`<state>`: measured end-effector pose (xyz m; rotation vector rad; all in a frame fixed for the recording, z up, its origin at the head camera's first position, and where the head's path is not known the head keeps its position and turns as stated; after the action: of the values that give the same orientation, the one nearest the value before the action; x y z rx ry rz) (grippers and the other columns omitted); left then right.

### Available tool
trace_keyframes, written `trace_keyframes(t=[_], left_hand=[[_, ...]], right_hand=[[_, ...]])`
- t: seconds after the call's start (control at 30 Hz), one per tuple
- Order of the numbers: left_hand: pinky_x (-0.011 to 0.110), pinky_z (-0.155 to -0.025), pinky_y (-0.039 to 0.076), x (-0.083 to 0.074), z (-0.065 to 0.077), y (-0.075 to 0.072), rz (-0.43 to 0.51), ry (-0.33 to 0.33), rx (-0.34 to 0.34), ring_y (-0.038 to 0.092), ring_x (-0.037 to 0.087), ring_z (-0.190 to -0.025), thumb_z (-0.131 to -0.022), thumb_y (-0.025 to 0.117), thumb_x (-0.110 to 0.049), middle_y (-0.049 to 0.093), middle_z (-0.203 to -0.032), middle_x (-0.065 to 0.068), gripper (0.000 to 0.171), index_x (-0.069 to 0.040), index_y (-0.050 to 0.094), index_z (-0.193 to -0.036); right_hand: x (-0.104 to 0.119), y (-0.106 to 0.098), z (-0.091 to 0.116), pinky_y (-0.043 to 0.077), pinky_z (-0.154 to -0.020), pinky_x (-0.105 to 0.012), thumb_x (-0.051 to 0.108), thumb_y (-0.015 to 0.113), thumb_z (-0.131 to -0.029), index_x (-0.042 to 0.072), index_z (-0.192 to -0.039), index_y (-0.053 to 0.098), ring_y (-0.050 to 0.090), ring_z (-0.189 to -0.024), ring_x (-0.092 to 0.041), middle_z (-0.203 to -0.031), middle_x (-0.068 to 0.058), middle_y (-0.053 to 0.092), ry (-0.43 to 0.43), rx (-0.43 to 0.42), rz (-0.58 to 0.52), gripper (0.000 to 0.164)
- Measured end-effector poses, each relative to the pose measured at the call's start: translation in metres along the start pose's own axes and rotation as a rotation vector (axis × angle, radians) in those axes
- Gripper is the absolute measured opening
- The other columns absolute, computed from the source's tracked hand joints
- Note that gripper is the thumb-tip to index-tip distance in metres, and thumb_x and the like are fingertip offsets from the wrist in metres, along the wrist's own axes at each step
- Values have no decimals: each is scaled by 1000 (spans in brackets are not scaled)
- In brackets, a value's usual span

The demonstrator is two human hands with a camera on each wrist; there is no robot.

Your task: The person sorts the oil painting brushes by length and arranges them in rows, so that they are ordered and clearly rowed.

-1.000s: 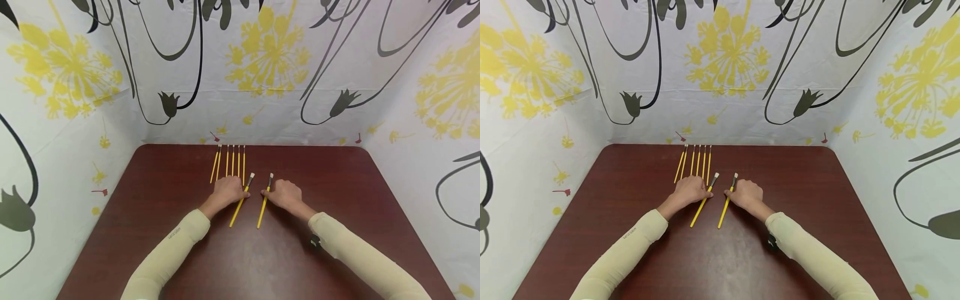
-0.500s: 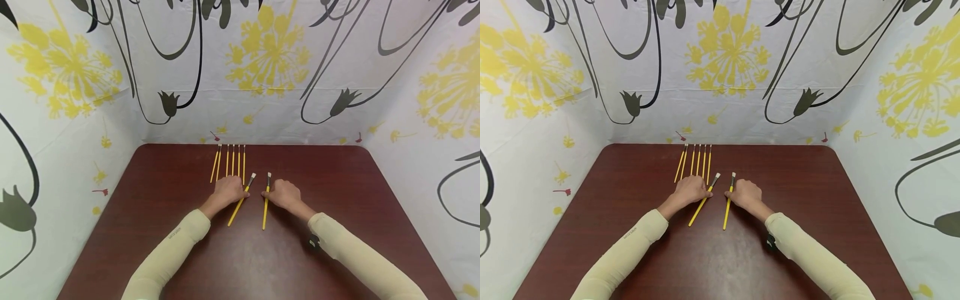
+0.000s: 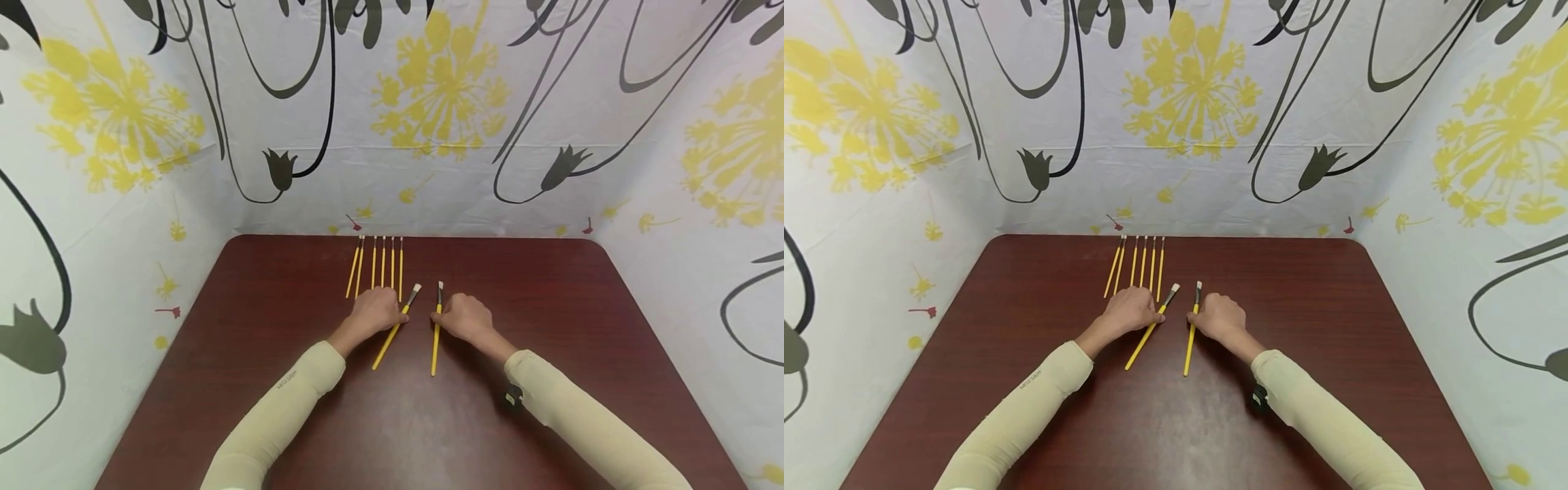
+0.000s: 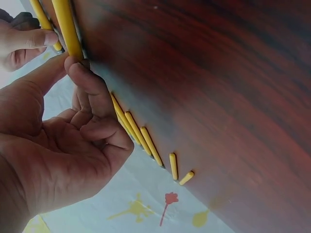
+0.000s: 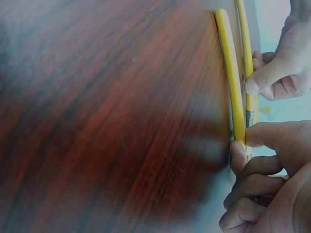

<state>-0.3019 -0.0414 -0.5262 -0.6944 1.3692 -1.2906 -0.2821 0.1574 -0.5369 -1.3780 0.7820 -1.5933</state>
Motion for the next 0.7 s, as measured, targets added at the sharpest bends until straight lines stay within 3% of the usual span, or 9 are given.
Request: trace_keyframes(t=[0.43,0.7], left_hand=[[27,-44,27,8,25,-14,75,-9,8,34,10,-44,-92,78,-43,33,-46,-10,59,-22,45,-48],[27,-44,25,27,42,-20,86,-42,37,32,10,-44,-93,77,-42,31,-46,-10,59,-22,44,-48]], right_hand=[[24,12,6,24,-45,-27,42,74,-96,17,-53,57,33,-44,-10,-47,7,42,-127,39,-159,53],[52,26,15,29,-46,-26,43,75,-96,11,-63,73,41,-44,-10,-56,-1,67,-174,87,-236,46]])
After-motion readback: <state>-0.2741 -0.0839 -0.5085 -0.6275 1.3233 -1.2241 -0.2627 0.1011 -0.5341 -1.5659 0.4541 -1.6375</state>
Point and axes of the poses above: each hand's wrist, its own z-axis away from the middle knuckle, its own y-axis out of the palm, x = y × z, the point moved 4 cm from there along -z, towards the middle knuckle
